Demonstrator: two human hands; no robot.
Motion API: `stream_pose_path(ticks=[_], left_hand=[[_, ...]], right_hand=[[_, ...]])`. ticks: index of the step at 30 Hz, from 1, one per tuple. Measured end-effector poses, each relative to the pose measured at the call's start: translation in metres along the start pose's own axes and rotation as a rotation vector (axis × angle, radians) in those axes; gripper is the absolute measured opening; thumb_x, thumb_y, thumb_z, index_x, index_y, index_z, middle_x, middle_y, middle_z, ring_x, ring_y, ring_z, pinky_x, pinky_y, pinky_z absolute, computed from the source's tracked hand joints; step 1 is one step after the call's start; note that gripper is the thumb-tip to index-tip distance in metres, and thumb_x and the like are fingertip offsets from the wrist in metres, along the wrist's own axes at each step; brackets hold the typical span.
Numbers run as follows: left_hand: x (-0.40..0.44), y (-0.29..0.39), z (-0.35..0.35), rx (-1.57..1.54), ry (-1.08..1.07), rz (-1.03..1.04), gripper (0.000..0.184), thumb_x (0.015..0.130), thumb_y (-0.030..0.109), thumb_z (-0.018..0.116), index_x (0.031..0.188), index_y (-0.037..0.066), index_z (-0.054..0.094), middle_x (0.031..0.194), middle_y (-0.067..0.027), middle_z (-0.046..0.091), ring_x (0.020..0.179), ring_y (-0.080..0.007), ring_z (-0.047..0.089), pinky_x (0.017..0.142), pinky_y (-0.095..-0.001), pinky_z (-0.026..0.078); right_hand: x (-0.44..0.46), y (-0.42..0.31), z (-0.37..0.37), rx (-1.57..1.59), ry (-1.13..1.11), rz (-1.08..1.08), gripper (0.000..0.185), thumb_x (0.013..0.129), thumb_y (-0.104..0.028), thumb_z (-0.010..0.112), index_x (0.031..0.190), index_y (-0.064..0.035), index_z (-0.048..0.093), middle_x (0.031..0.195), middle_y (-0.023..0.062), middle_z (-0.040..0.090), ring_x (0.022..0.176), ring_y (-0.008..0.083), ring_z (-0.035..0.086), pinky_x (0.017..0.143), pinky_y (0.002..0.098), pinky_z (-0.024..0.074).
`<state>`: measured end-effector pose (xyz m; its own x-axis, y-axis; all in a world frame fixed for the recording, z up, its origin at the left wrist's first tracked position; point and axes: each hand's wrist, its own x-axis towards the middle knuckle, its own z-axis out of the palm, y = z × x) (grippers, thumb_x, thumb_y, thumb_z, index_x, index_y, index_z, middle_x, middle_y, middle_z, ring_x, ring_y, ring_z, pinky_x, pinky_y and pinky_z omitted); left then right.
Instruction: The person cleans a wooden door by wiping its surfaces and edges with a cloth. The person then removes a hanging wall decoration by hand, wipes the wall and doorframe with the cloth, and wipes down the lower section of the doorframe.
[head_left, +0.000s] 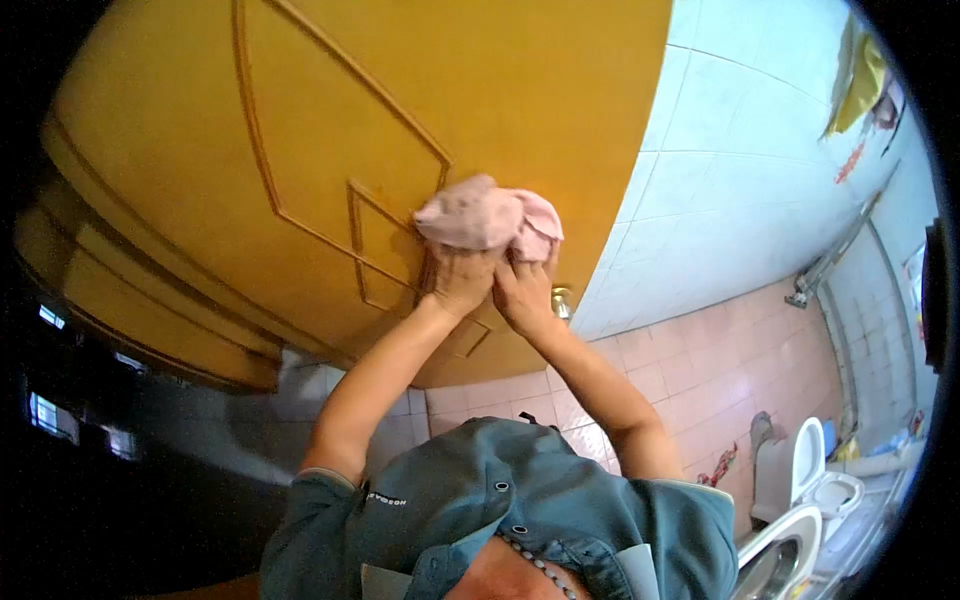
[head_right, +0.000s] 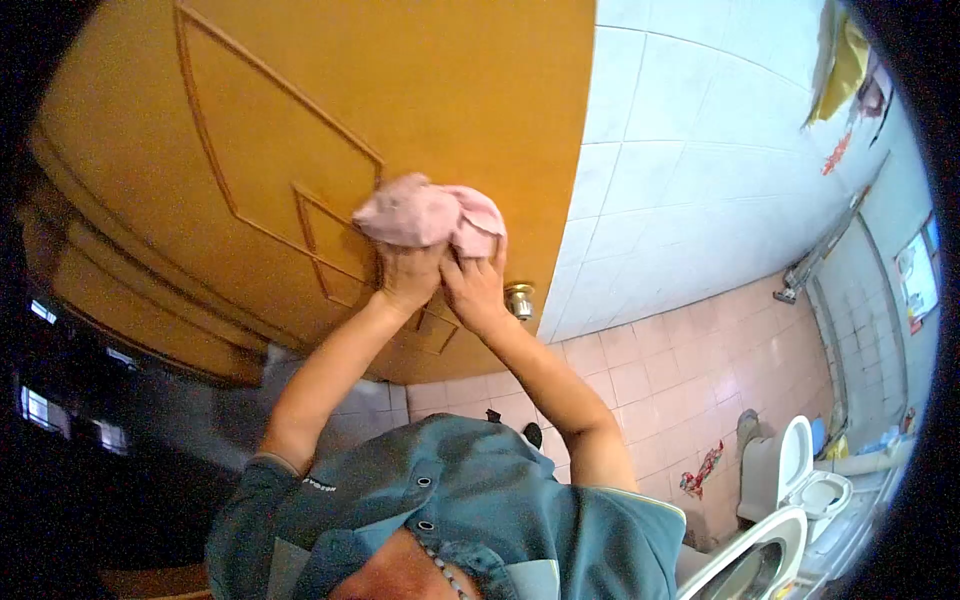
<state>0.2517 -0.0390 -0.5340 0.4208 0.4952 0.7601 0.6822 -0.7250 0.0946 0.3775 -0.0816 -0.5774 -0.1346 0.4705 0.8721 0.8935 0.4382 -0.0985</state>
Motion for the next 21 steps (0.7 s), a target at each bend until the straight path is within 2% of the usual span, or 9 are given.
stream_pose_path(ticks=[2,5,9,11,13,14,16,18,21], left_hand=[[-0.008,0.019,0.021,0.205,0.018,0.201,0.042,0.087,0.024,0.055,0.128,0.017,0.057,0.137,-0.014,0.046,0.129,-0.0365,0.04,0.105,-0.0577,0.026],[-0.016,0.037,0.042,0.252,-0.049,0.382,0.042,0.084,0.025,0.056,0.126,0.022,0.059,0.135,-0.0117,0.049,0.126,-0.0348,0.043,0.104,-0.059,0.026],[-0.009,0.053,0.058,0.227,-0.249,0.385,0.038,0.084,0.022,0.055,0.121,0.023,0.062,0.125,-0.0082,0.058,0.118,-0.0326,0.051,0.101,-0.0571,0.031],[0.006,0.057,0.052,0.271,-0.268,0.463,0.037,0.083,0.02,0.055,0.119,0.023,0.062,0.121,-0.0071,0.061,0.114,-0.0302,0.054,0.098,-0.0545,0.035],[0.03,0.061,0.043,0.271,-0.201,0.589,0.035,0.082,0.02,0.056,0.116,0.025,0.063,0.121,-0.0051,0.06,0.113,-0.0269,0.055,0.097,-0.0528,0.036],[0.04,0.059,0.043,0.296,-0.257,0.594,0.033,0.082,0.02,0.056,0.113,0.027,0.064,0.119,-0.0021,0.061,0.111,-0.0252,0.055,0.097,-0.0513,0.036],[0.079,0.07,0.021,0.242,-0.062,0.585,0.032,0.082,0.021,0.058,0.112,0.03,0.065,0.116,0.0005,0.061,0.112,-0.0233,0.055,0.098,-0.052,0.036],[0.121,0.078,-0.005,0.323,0.1,0.639,0.03,0.082,0.023,0.059,0.11,0.031,0.067,0.114,-0.0001,0.061,0.114,-0.0228,0.053,0.097,-0.0541,0.035],[0.174,0.088,-0.041,0.34,0.204,0.672,0.036,0.079,0.023,0.061,0.114,0.031,0.065,0.118,-0.0015,0.059,0.118,-0.0241,0.048,0.1,-0.0537,0.029]], right_hand=[[-0.031,0.009,0.003,0.045,-0.01,0.085,0.053,0.082,-0.015,0.058,0.134,-0.0086,0.048,0.146,0.0205,0.035,0.138,0.0397,0.026,0.11,0.0659,0.0061],[-0.072,0.014,0.007,0.099,-0.088,0.255,0.057,0.084,-0.018,0.057,0.137,-0.0063,0.042,0.147,0.0227,0.031,0.14,0.0422,0.019,0.11,0.0649,0.0055],[-0.081,0.021,0.0,0.126,-0.149,0.416,0.06,0.087,-0.023,0.054,0.14,-0.0011,0.036,0.149,0.0257,0.025,0.141,0.0444,0.013,0.111,0.0636,0.0037],[-0.062,0.019,-0.013,0.078,-0.137,0.43,0.059,0.088,-0.024,0.052,0.139,0.0014,0.036,0.148,0.0281,0.023,0.14,0.0455,0.015,0.11,0.0624,0.0061],[-0.036,0.021,-0.024,0.109,0.027,0.451,0.053,0.088,-0.025,0.054,0.132,0.0019,0.043,0.135,0.0261,0.041,0.128,0.0456,0.032,0.106,0.058,0.0209],[-0.032,0.026,-0.024,0.106,0.041,0.447,0.058,0.09,-0.03,0.053,0.136,0.0016,0.04,0.14,0.0268,0.036,0.132,0.0456,0.027,0.11,0.0571,0.0164],[-0.001,0.039,-0.031,0.076,0.119,0.36,0.064,0.091,-0.035,0.051,0.141,0.0008,0.035,0.147,0.0271,0.028,0.138,0.0455,0.018,0.112,0.0577,0.0099],[0.06,0.042,-0.069,0.036,0.397,0.173,0.057,0.085,-0.021,0.056,0.136,-0.0006,0.042,0.145,0.0294,0.028,0.135,0.0464,0.021,0.109,0.0579,0.0139],[0.099,0.063,-0.081,-0.015,0.39,0.139,0.061,0.081,-0.019,0.06,0.137,-0.0035,0.042,0.146,0.0285,0.027,0.134,0.046,0.024,0.108,0.0576,0.0172]])
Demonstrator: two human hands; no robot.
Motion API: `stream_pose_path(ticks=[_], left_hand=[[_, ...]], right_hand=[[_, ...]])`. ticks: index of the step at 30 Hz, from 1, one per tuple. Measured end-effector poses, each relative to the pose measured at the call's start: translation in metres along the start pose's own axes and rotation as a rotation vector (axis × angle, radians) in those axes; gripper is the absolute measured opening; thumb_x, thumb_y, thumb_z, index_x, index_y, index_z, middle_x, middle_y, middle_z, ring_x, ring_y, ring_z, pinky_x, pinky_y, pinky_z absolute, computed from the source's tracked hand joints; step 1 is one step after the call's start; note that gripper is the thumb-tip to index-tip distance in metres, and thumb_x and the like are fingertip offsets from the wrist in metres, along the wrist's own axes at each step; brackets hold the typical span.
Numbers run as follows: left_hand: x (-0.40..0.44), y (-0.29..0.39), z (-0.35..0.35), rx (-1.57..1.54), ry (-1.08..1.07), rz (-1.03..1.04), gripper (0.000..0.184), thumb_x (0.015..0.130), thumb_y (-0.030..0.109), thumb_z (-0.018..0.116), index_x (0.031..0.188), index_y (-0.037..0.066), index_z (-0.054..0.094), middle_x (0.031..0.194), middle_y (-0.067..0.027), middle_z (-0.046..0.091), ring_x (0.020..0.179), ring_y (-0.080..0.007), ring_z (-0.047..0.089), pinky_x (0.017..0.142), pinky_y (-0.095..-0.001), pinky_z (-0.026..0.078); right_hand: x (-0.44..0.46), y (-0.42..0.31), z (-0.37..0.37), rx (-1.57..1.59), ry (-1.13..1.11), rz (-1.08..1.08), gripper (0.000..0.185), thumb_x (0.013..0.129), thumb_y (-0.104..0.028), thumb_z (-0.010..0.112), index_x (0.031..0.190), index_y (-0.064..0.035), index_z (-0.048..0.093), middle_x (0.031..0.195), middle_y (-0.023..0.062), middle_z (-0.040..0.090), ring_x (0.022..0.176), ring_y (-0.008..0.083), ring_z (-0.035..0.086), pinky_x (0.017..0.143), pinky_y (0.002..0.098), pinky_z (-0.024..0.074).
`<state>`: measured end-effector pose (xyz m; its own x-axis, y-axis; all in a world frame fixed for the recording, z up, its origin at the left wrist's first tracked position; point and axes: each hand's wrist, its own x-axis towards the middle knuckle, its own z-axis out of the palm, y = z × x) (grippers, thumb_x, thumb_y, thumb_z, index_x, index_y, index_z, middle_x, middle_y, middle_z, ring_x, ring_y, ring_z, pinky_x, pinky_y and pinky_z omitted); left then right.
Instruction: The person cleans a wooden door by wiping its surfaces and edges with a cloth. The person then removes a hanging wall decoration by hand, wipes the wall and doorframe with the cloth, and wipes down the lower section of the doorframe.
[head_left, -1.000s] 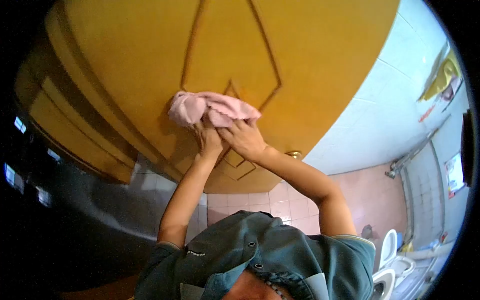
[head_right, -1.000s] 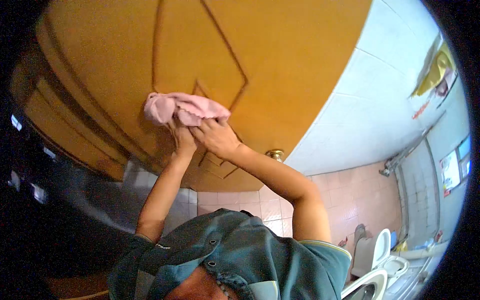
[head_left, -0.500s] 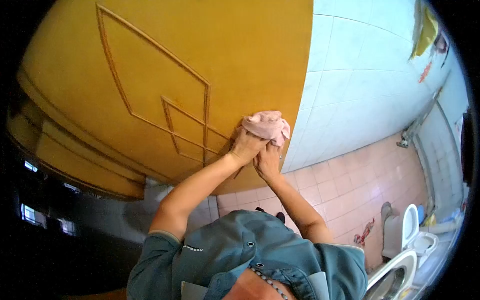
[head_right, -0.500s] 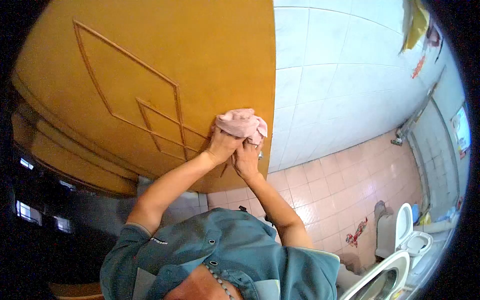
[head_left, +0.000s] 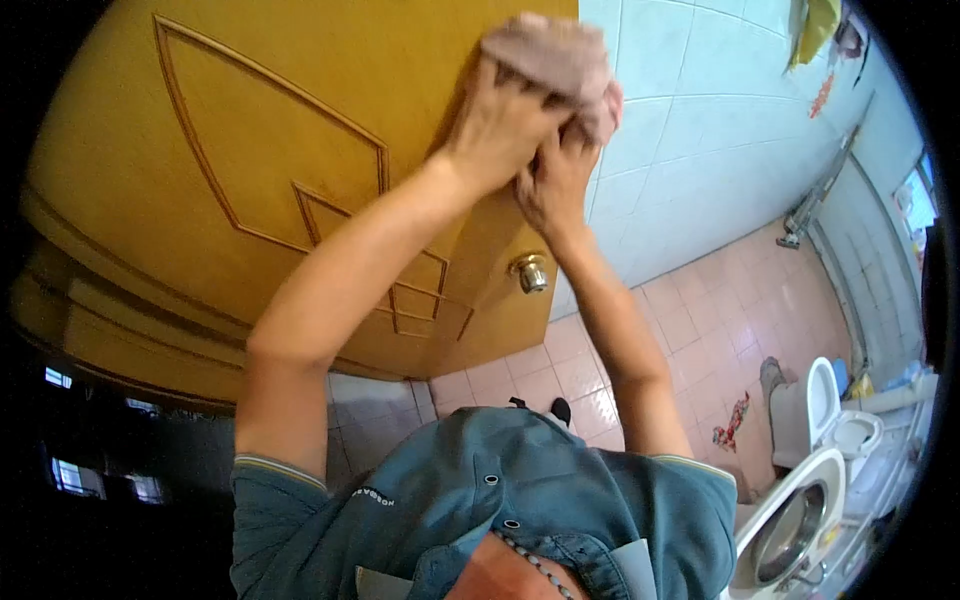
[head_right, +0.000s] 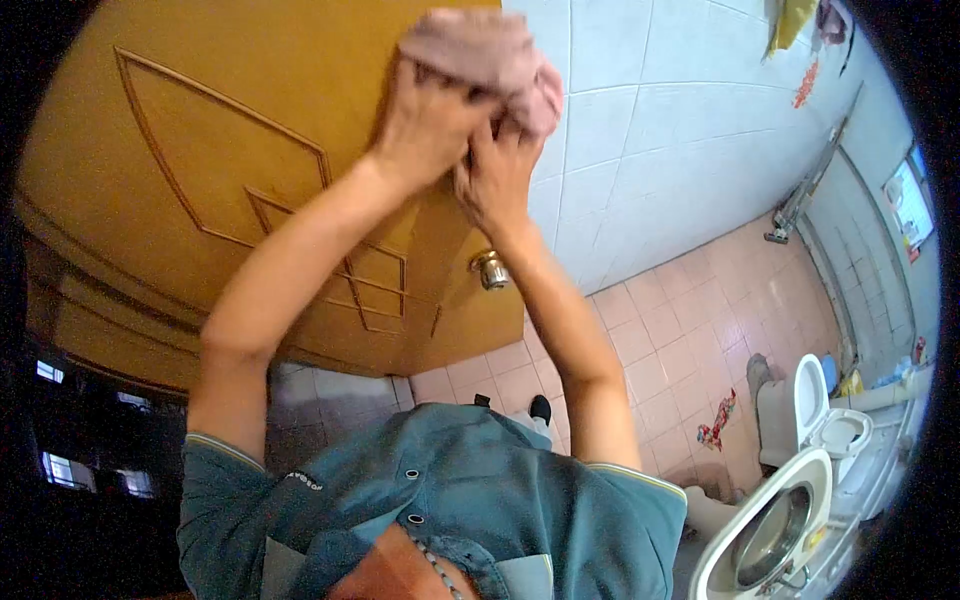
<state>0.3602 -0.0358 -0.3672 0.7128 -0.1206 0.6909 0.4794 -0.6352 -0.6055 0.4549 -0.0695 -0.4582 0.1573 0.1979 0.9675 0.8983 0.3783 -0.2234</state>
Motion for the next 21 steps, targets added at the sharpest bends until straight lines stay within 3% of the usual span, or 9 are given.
stream_pose_path(ticks=[4,6,8,10,11,13,16,18,21], left_hand=[[-0.001,0.003,0.004,0.022,-0.016,-0.03,0.036,0.081,0.024,0.06,0.116,0.031,0.063,0.121,-0.0027,0.058,0.12,-0.0257,0.047,0.102,-0.055,0.027],[-0.029,0.025,0.022,-0.002,-0.002,-0.04,0.036,0.082,0.023,0.058,0.117,0.03,0.063,0.125,-0.0025,0.056,0.125,-0.0254,0.044,0.103,-0.0554,0.028],[-0.064,0.049,0.035,-0.015,-0.174,0.068,0.037,0.083,0.022,0.057,0.119,0.027,0.061,0.127,-0.0028,0.055,0.125,-0.0249,0.044,0.103,-0.0553,0.029],[-0.099,0.077,0.054,-0.014,-0.461,0.152,0.037,0.084,0.025,0.055,0.121,0.025,0.059,0.127,-0.0011,0.056,0.126,-0.0228,0.044,0.105,-0.0539,0.026],[-0.111,0.085,0.057,-0.012,-0.462,0.153,0.037,0.084,0.025,0.055,0.121,0.025,0.059,0.127,-0.0011,0.056,0.126,-0.0228,0.044,0.105,-0.0539,0.026],[-0.129,0.097,0.062,-0.022,-0.319,0.193,0.035,0.088,0.03,0.051,0.123,0.028,0.057,0.126,0.0063,0.057,0.124,-0.0155,0.043,0.11,-0.0524,0.016],[-0.149,0.101,0.066,-0.066,-0.428,0.254,0.036,0.087,0.029,0.05,0.122,0.026,0.058,0.123,0.0035,0.059,0.125,-0.0175,0.045,0.11,-0.0514,0.02],[-0.158,0.095,0.059,-0.103,-0.487,0.305,0.035,0.088,0.029,0.05,0.122,0.026,0.058,0.124,0.0043,0.059,0.125,-0.0172,0.045,0.111,-0.0502,0.02],[-0.166,0.087,0.049,-0.109,-0.575,0.393,0.035,0.089,0.029,0.049,0.123,0.026,0.058,0.126,0.0059,0.058,0.125,-0.0165,0.044,0.113,-0.0474,0.018]], right_hand=[[0.003,0.003,-0.005,0.002,-0.028,0.004,0.058,0.08,-0.015,0.063,0.134,-0.0054,0.045,0.141,0.0282,0.034,0.13,0.0469,0.029,0.106,0.0565,0.0218],[-0.031,0.014,0.002,0.099,-0.062,-0.028,0.047,0.083,-0.011,0.061,0.127,-0.0013,0.048,0.135,0.0279,0.04,0.124,0.0469,0.036,0.103,0.0529,0.029],[-0.081,0.01,0.005,0.072,-0.129,0.075,0.043,0.086,-0.011,0.058,0.126,0.0012,0.047,0.13,0.0266,0.044,0.121,0.0443,0.039,0.104,0.0509,0.0302],[-0.107,-0.012,0.0,0.172,-0.175,0.318,0.04,0.088,-0.014,0.056,0.124,0.0027,0.049,0.128,0.0232,0.047,0.119,0.039,0.042,0.101,0.0448,0.033],[-0.124,-0.014,0.005,0.146,-0.196,0.391,0.039,0.088,-0.014,0.057,0.122,0.0025,0.049,0.125,0.0228,0.049,0.117,0.0393,0.043,0.099,0.0454,0.0339],[-0.146,-0.02,0.011,0.123,-0.214,0.468,0.038,0.087,-0.014,0.057,0.121,0.0023,0.05,0.123,0.0225,0.05,0.115,0.0396,0.044,0.096,0.046,0.0347],[-0.17,-0.035,0.019,0.139,-0.387,0.667,0.035,0.086,-0.015,0.057,0.117,0.0017,0.051,0.119,0.023,0.053,0.111,0.0402,0.045,0.092,0.0472,0.0358],[-0.177,-0.049,0.028,0.045,-0.347,0.491,0.034,0.084,-0.015,0.056,0.115,0.0008,0.052,0.116,0.0243,0.054,0.11,0.0408,0.047,0.088,0.0473,0.0372],[-0.184,-0.07,0.037,0.153,-0.273,0.622,0.04,0.083,-0.021,0.056,0.115,0.0034,0.053,0.112,0.0264,0.055,0.106,0.0462,0.046,0.087,0.0519,0.0357]])
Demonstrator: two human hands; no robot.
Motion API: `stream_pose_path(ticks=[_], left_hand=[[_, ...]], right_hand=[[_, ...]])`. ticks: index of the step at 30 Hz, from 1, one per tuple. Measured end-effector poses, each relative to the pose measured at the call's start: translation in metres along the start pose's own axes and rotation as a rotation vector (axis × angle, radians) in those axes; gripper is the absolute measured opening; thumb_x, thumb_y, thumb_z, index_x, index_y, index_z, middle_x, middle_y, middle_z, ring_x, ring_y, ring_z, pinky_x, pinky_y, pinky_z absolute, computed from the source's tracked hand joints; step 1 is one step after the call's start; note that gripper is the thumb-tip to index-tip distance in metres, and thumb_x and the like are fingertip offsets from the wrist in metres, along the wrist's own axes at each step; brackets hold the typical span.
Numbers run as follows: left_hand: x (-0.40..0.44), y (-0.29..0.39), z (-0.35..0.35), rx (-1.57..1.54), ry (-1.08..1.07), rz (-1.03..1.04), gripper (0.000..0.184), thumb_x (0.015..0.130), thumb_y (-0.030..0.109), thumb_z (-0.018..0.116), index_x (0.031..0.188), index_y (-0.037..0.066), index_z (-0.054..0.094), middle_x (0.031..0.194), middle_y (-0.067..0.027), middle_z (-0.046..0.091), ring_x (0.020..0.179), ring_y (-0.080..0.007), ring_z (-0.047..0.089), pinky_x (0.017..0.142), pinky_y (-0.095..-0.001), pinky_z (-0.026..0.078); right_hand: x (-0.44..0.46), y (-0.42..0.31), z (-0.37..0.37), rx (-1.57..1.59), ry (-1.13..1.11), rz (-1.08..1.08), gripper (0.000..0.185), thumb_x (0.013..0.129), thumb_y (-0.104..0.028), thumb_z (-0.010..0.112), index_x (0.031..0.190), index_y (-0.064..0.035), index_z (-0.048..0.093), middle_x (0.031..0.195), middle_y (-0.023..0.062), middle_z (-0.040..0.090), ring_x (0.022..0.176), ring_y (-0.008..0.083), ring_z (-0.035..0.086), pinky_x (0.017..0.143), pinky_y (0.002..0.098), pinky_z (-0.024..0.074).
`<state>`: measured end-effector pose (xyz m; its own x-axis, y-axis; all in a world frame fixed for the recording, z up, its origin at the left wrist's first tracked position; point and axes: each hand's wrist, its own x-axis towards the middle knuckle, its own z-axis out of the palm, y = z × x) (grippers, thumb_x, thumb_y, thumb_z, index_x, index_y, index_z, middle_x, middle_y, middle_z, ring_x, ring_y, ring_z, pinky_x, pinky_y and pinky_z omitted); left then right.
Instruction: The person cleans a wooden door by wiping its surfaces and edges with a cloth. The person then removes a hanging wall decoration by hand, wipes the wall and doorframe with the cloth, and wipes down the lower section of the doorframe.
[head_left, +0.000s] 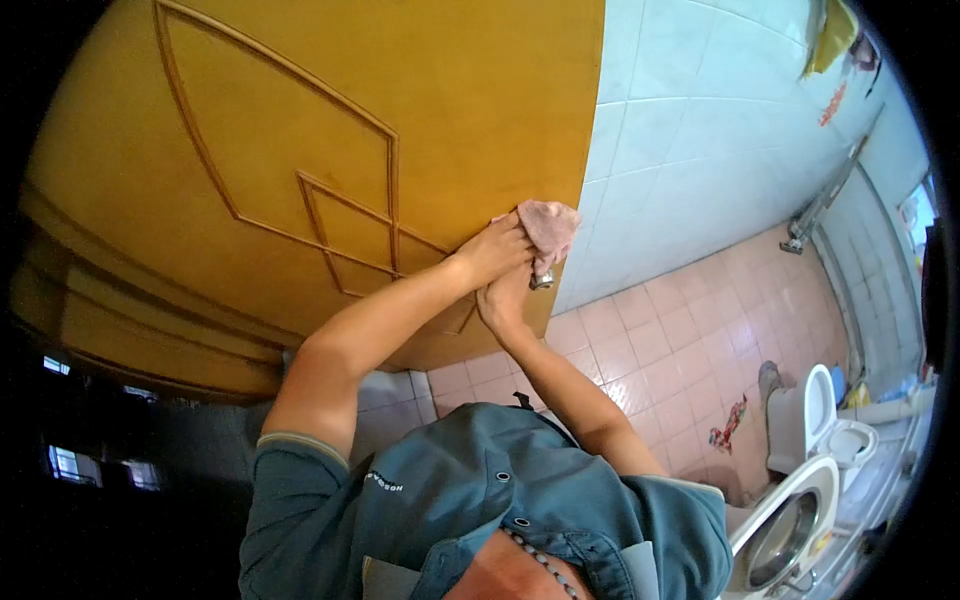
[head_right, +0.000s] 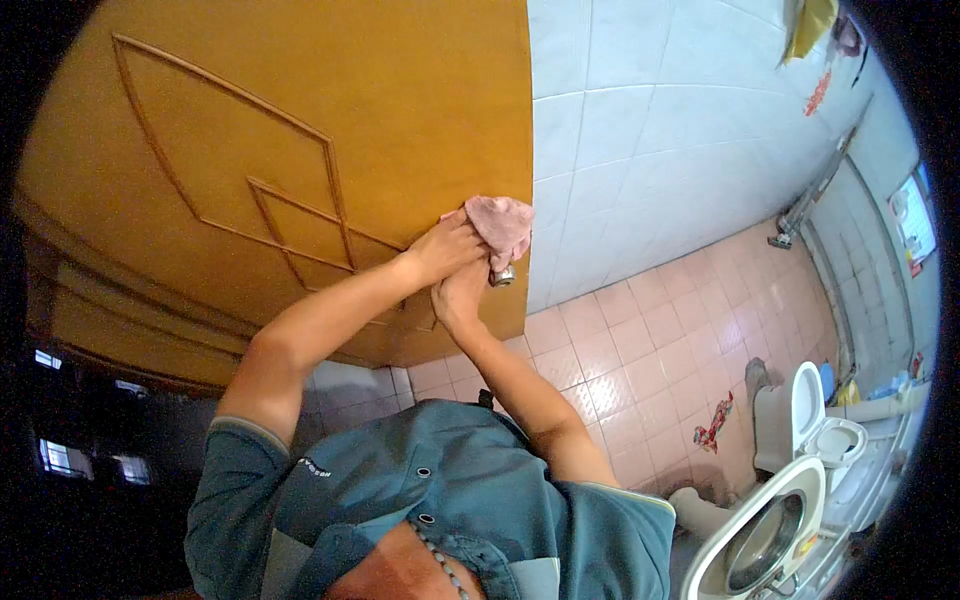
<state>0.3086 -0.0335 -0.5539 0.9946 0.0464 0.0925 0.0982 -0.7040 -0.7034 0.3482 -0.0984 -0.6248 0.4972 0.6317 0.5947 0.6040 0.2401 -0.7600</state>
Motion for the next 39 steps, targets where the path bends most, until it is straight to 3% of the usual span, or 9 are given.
stream_pose_path(ticks=[5,9,13,18,21,23,29,32,39], left_hand=[[-0.033,0.004,-0.001,-0.027,-0.215,0.049,0.036,0.088,0.028,0.049,0.123,0.024,0.058,0.129,0.0064,0.057,0.124,-0.0159,0.045,0.114,-0.0449,0.018],[-0.067,-0.007,-0.014,-0.119,-0.092,-0.034,0.042,0.084,0.025,0.054,0.125,0.022,0.057,0.132,0.003,0.055,0.124,-0.0177,0.047,0.113,-0.0473,0.019],[-0.073,-0.029,-0.044,-0.077,0.102,-0.133,0.043,0.081,0.023,0.056,0.123,0.024,0.059,0.125,0.0001,0.058,0.122,-0.021,0.048,0.111,-0.0499,0.023],[-0.038,-0.065,-0.077,-0.076,0.281,-0.288,0.037,0.08,0.024,0.059,0.117,0.027,0.063,0.115,-0.002,0.058,0.115,-0.0241,0.049,0.104,-0.0556,0.027],[-0.001,-0.083,-0.09,-0.079,0.323,-0.297,0.035,0.079,0.023,0.06,0.114,0.026,0.065,0.113,-0.0021,0.058,0.114,-0.0251,0.049,0.102,-0.0548,0.029],[0.03,-0.084,-0.101,-0.031,0.473,-0.321,0.034,0.079,0.023,0.061,0.113,0.025,0.065,0.113,-0.0015,0.059,0.112,-0.0255,0.051,0.102,-0.0549,0.03],[0.045,-0.039,-0.051,0.0,0.258,-0.127,0.029,0.08,0.024,0.06,0.108,0.023,0.067,0.109,0.0013,0.064,0.116,-0.0225,0.052,0.105,-0.0539,0.029],[0.044,-0.02,-0.041,-0.071,0.185,-0.007,0.036,0.082,0.023,0.058,0.118,0.024,0.063,0.115,0.0037,0.063,0.123,-0.0206,0.049,0.111,-0.053,0.023],[0.034,-0.04,-0.056,-0.042,0.208,-0.123,0.039,0.082,0.025,0.058,0.122,0.025,0.06,0.125,0.002,0.057,0.125,-0.0217,0.045,0.11,-0.0541,0.023]], right_hand=[[-0.027,-0.002,0.017,-0.045,-0.155,-0.058,0.042,0.079,-0.015,0.059,0.115,0.0043,0.053,0.11,0.027,0.054,0.101,0.046,0.046,0.086,0.0531,0.0348],[-0.039,-0.019,0.028,0.03,-0.188,-0.117,0.04,0.078,-0.011,0.057,0.115,0.0032,0.051,0.112,0.0283,0.052,0.106,0.0468,0.044,0.09,0.0523,0.0336],[-0.021,-0.043,0.01,0.017,-0.174,-0.206,0.051,0.077,-0.012,0.061,0.123,0.0046,0.046,0.123,0.0341,0.04,0.112,0.05,0.036,0.094,0.0562,0.0295],[0.036,-0.046,-0.016,-0.058,-0.106,-0.276,0.06,0.08,-0.023,0.062,0.13,0.003,0.043,0.129,0.0331,0.038,0.122,0.0487,0.032,0.102,0.0602,0.0211],[0.085,-0.049,-0.034,-0.018,0.069,-0.338,0.06,0.079,-0.024,0.062,0.13,0.0026,0.043,0.129,0.0328,0.04,0.122,0.0475,0.035,0.104,0.0562,0.0214],[0.092,-0.03,-0.034,-0.041,0.014,-0.281,0.063,0.079,-0.026,0.061,0.131,0.0037,0.042,0.134,0.0324,0.037,0.126,0.0477,0.031,0.107,0.054,0.0201],[0.06,0.003,-0.037,-0.054,0.112,-0.155,0.06,0.089,-0.037,0.049,0.134,0.002,0.041,0.137,0.0267,0.039,0.13,0.0442,0.029,0.108,0.0554,0.0149],[0.033,0.023,-0.032,-0.118,0.018,-0.06,0.057,0.09,-0.033,0.048,0.134,0.0024,0.041,0.136,0.0274,0.04,0.129,0.0445,0.03,0.107,0.0557,0.0153],[0.064,-0.01,-0.061,-0.137,-0.189,-0.086,0.052,0.087,-0.026,0.055,0.13,0.0033,0.045,0.132,0.0297,0.042,0.124,0.0466,0.032,0.104,0.0549,0.0221]])
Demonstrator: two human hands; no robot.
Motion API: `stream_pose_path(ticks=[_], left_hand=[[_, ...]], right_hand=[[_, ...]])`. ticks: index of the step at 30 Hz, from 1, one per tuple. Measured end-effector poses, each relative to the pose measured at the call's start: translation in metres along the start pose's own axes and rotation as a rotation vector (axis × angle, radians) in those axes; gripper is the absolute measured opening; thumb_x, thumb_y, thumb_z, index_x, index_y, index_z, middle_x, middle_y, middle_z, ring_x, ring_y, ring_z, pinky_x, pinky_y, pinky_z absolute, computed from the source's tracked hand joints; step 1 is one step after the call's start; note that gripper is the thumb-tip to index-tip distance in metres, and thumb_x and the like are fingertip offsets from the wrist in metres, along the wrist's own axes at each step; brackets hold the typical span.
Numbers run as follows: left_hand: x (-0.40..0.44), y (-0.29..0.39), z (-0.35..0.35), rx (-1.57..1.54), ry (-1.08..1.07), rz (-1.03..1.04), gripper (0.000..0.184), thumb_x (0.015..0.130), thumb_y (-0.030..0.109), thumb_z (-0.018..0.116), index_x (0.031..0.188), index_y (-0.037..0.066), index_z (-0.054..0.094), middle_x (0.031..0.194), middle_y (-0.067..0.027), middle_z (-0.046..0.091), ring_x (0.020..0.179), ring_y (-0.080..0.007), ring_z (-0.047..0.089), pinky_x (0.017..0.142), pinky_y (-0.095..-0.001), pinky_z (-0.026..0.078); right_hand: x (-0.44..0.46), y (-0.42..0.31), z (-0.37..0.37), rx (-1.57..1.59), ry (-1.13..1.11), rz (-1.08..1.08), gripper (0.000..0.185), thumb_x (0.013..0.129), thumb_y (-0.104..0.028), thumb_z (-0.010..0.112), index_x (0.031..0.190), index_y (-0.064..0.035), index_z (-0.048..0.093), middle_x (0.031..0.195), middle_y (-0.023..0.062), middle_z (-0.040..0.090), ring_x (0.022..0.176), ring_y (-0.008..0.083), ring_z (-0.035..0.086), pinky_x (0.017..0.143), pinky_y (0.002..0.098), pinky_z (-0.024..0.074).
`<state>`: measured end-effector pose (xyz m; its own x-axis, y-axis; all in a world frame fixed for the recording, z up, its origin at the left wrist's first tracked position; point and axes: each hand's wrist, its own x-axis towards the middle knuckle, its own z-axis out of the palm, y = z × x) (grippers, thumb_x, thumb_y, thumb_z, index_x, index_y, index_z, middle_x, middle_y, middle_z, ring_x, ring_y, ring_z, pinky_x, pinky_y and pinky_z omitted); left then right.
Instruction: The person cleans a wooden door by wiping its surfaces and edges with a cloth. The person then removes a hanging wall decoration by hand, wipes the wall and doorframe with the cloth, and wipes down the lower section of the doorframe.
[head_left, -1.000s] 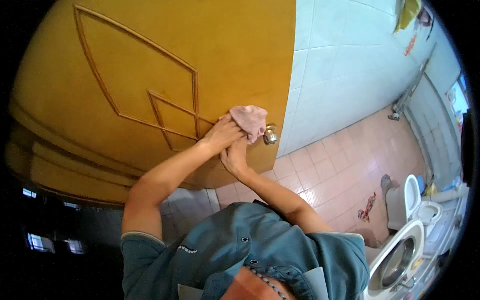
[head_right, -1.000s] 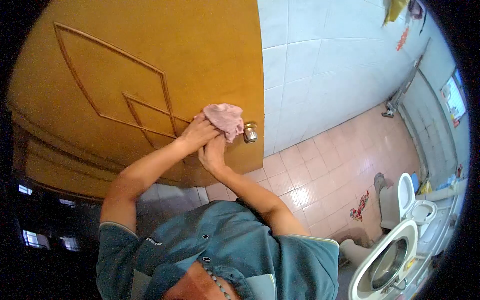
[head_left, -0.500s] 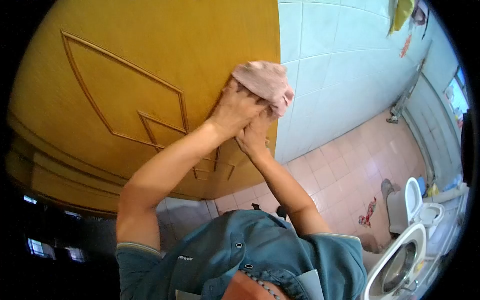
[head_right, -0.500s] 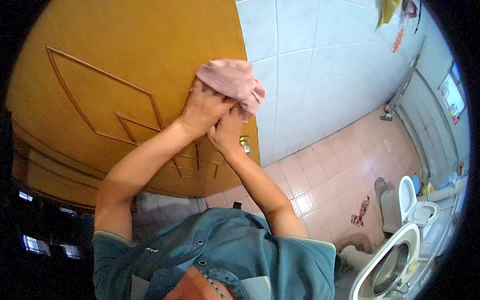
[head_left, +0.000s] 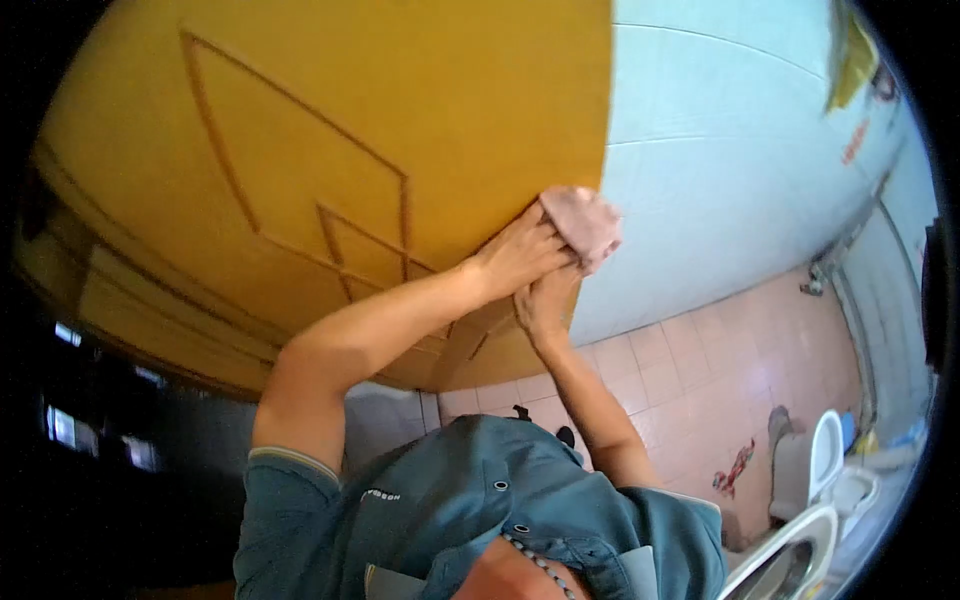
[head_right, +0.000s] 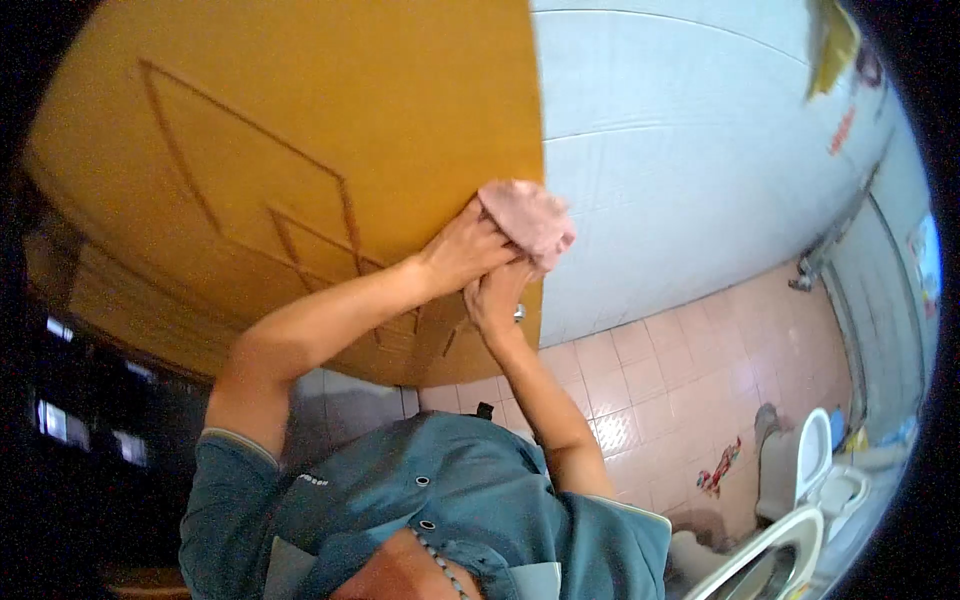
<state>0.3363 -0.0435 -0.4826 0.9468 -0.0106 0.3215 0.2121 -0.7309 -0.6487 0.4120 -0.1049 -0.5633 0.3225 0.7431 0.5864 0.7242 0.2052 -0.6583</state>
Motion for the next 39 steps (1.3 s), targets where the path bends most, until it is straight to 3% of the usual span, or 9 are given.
stream_pose_path(ticks=[7,14,18,26,27,31,35,37,39], left_hand=[[-0.044,-0.057,-0.065,0.037,0.265,-0.384,0.037,0.079,0.023,0.063,0.115,0.026,0.063,0.121,-0.0029,0.056,0.119,-0.0292,0.047,0.102,-0.0588,0.029],[-0.15,-0.012,-0.037,0.105,0.152,-0.583,0.041,0.082,0.02,0.061,0.122,0.025,0.061,0.136,-0.0084,0.046,0.127,-0.0349,0.039,0.104,-0.0614,0.026],[-0.177,0.004,-0.026,-0.039,0.11,-0.64,0.043,0.084,0.017,0.057,0.127,0.022,0.058,0.143,-0.0115,0.042,0.134,-0.0374,0.034,0.104,-0.0639,0.023],[-0.133,-0.063,-0.075,0.082,0.295,-0.638,0.039,0.086,0.022,0.055,0.124,0.028,0.06,0.133,-0.0115,0.047,0.126,-0.0341,0.041,0.102,-0.0616,0.026],[-0.135,-0.064,-0.071,0.062,0.278,-0.644,0.045,0.088,0.025,0.053,0.132,0.03,0.052,0.147,-0.0127,0.033,0.135,-0.0375,0.027,0.108,-0.0624,0.019],[-0.164,-0.023,-0.045,-0.009,0.296,-0.754,0.043,0.086,0.021,0.056,0.129,0.026,0.056,0.137,-0.0117,0.046,0.129,-0.035,0.039,0.103,-0.0612,0.025],[-0.206,0.02,-0.014,-0.187,0.188,-0.833,0.046,0.086,0.019,0.056,0.132,0.023,0.053,0.137,-0.0129,0.047,0.127,-0.0355,0.043,0.102,-0.0629,0.025],[-0.207,0.017,-0.022,-0.19,0.164,-0.858,0.048,0.084,0.017,0.057,0.132,0.023,0.053,0.136,-0.0132,0.048,0.126,-0.0356,0.043,0.101,-0.0623,0.025],[-0.206,0.007,-0.031,-0.197,0.15,-0.885,0.049,0.083,0.016,0.058,0.132,0.022,0.053,0.136,-0.0134,0.048,0.126,-0.0357,0.043,0.101,-0.0618,0.026]], right_hand=[[0.053,-0.067,0.005,-0.085,0.315,-0.496,0.051,0.079,-0.024,0.066,0.124,-0.0035,0.052,0.13,0.0277,0.043,0.122,0.047,0.034,0.1,0.0573,0.0243],[-0.007,-0.039,0.095,-0.235,0.074,-0.665,0.051,0.077,-0.029,0.064,0.123,-0.0094,0.054,0.133,0.023,0.043,0.125,0.0453,0.036,0.1,0.061,0.0273],[-0.021,-0.045,0.091,-0.231,-0.085,-0.637,0.052,0.079,-0.031,0.064,0.126,-0.0093,0.052,0.133,0.0224,0.044,0.125,0.0451,0.035,0.101,0.0613,0.0257],[0.052,-0.126,0.034,-0.21,0.123,-0.676,0.058,0.08,-0.022,0.062,0.132,-0.0055,0.046,0.137,0.0267,0.04,0.125,0.0465,0.031,0.102,0.0571,0.0205],[0.051,-0.13,0.033,-0.253,0.129,-0.681,0.057,0.079,-0.021,0.062,0.132,-0.0045,0.047,0.135,0.0275,0.041,0.123,0.0469,0.034,0.098,0.0578,0.0257],[0.017,-0.096,0.061,-0.242,0.016,-0.756,0.058,0.076,-0.022,0.063,0.129,-0.0025,0.048,0.128,0.0283,0.045,0.116,0.0461,0.041,0.088,0.0594,0.0333],[-0.022,-0.075,0.08,-0.281,-0.105,-0.815,0.06,0.077,-0.026,0.064,0.13,-0.0044,0.047,0.132,0.0262,0.043,0.121,0.0457,0.037,0.098,0.0607,0.026],[-0.022,-0.085,0.078,-0.266,-0.192,-0.7,0.048,0.08,-0.031,0.064,0.123,-0.0106,0.055,0.134,0.0188,0.044,0.126,0.0415,0.038,0.106,0.0675,0.0145],[-0.007,-0.101,0.072,-0.279,-0.144,-0.75,0.048,0.08,-0.031,0.063,0.124,-0.0117,0.055,0.133,0.0188,0.045,0.125,0.0415,0.039,0.106,0.0671,0.0142]])
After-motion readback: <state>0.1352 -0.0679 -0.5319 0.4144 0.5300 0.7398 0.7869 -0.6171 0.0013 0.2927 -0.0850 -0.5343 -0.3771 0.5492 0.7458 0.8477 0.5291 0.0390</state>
